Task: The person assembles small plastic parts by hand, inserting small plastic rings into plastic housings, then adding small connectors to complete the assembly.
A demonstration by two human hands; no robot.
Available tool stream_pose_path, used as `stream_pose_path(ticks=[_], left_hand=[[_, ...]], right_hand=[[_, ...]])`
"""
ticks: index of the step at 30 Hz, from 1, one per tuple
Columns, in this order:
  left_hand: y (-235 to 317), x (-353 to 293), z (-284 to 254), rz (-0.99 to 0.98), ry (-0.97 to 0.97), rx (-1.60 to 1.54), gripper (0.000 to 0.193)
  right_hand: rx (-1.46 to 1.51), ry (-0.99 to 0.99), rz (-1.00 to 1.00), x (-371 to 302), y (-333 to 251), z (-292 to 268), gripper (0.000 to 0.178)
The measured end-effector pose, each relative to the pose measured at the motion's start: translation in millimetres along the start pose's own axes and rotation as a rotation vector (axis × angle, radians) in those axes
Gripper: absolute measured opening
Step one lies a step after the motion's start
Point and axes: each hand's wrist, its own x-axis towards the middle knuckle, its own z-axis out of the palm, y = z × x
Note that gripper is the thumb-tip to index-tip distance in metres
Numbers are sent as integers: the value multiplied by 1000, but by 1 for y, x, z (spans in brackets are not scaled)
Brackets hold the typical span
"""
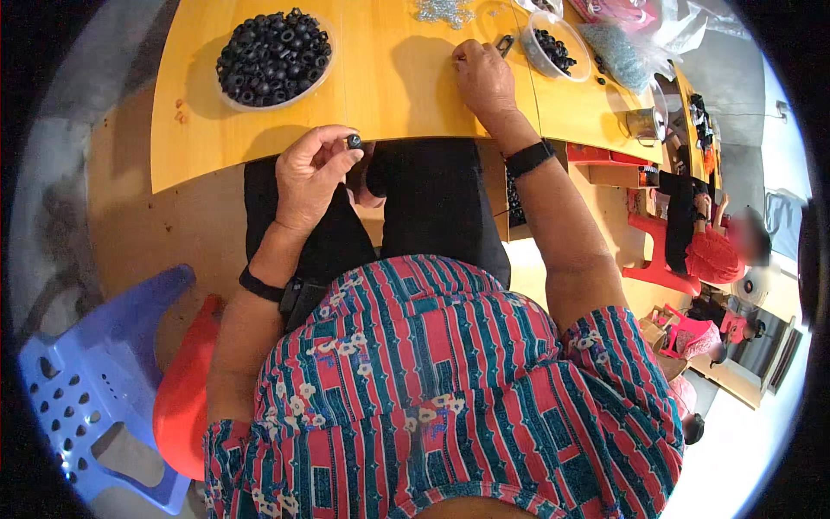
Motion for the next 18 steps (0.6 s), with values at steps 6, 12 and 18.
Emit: stream_pose_path(ticks=[6,12,18], left_hand=[[5,-1,1,23,10,77,19],[-1,-3,5,66,-3,5,18],[-4,-5,7,86,-13,63,18]], right_hand=[[588,-172,21,-27,-35,-19,21],[1516,-500,434,-67,-78,-39,15],[1717,-556,550,-88,-92,-44,15]])
